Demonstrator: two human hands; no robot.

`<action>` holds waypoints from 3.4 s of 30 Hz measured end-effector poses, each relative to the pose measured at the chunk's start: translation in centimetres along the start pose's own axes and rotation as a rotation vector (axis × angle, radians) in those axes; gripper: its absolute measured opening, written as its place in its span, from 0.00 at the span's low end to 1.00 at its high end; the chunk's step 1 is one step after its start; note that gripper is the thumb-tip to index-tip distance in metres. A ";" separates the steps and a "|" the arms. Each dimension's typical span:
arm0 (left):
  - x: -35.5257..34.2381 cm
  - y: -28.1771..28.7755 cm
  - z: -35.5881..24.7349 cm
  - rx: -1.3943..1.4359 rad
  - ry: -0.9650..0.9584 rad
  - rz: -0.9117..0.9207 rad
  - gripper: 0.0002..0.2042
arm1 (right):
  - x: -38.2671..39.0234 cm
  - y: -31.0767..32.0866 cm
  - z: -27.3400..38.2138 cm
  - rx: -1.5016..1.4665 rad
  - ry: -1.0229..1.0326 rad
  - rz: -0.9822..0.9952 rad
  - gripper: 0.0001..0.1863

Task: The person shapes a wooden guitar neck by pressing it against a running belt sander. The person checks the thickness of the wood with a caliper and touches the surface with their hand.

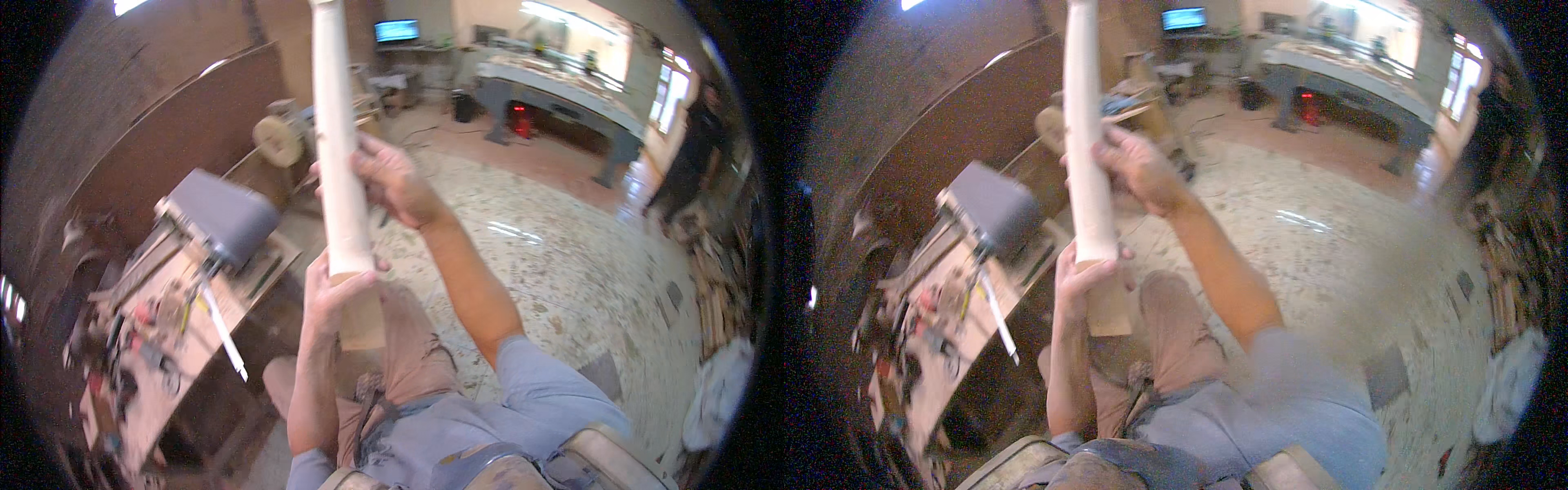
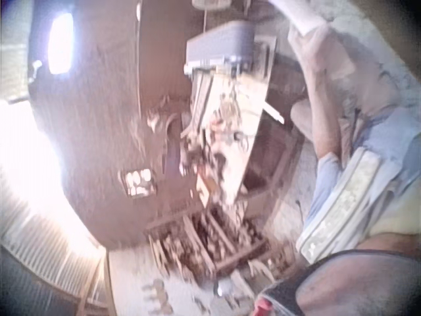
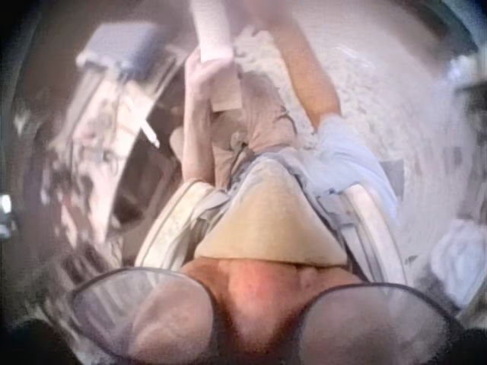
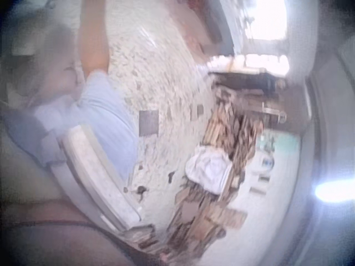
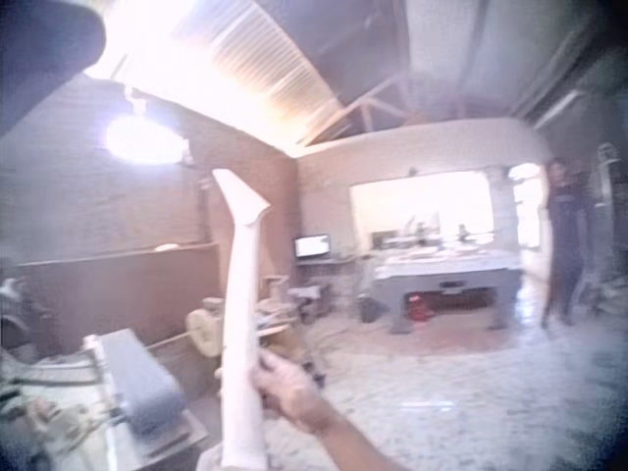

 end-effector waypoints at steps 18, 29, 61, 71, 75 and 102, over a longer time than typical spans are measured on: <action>2.3 -7.3 -4.3 -0.153 -0.616 0.320 0.22 | 11.0 4.7 11.0 0.317 -0.074 -0.668 0.25; 11.8 -7.9 -12.7 0.927 -0.774 0.748 0.20 | 13.2 13.3 1.8 0.176 -0.346 -0.932 0.26; -4.0 3.5 13.9 -1.125 -0.748 -0.060 0.37 | 13.1 10.0 -3.3 -0.130 -1.168 -0.201 0.36; -0.9 7.6 14.7 -0.733 -0.548 -0.190 0.20 | 7.8 2.9 5.8 0.542 0.240 -0.322 0.39; -0.4 10.2 13.9 -0.726 -0.424 -0.242 0.20 | 5.4 -1.4 5.2 0.284 0.411 -0.406 0.40; -2.7 18.9 14.8 -0.417 -0.216 -0.357 0.17 | -5.5 -9.6 -3.5 0.943 0.536 -0.329 0.34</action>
Point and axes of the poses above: each hand's wrist, its own x-axis away from the middle knuckle, its own y-axis out of the back of the hand, z = x × y, the point moved 4 cm from there along -x, towards the middle knuckle, and after that the axes turned 10 degrees about -z, right-handed, at the moved point
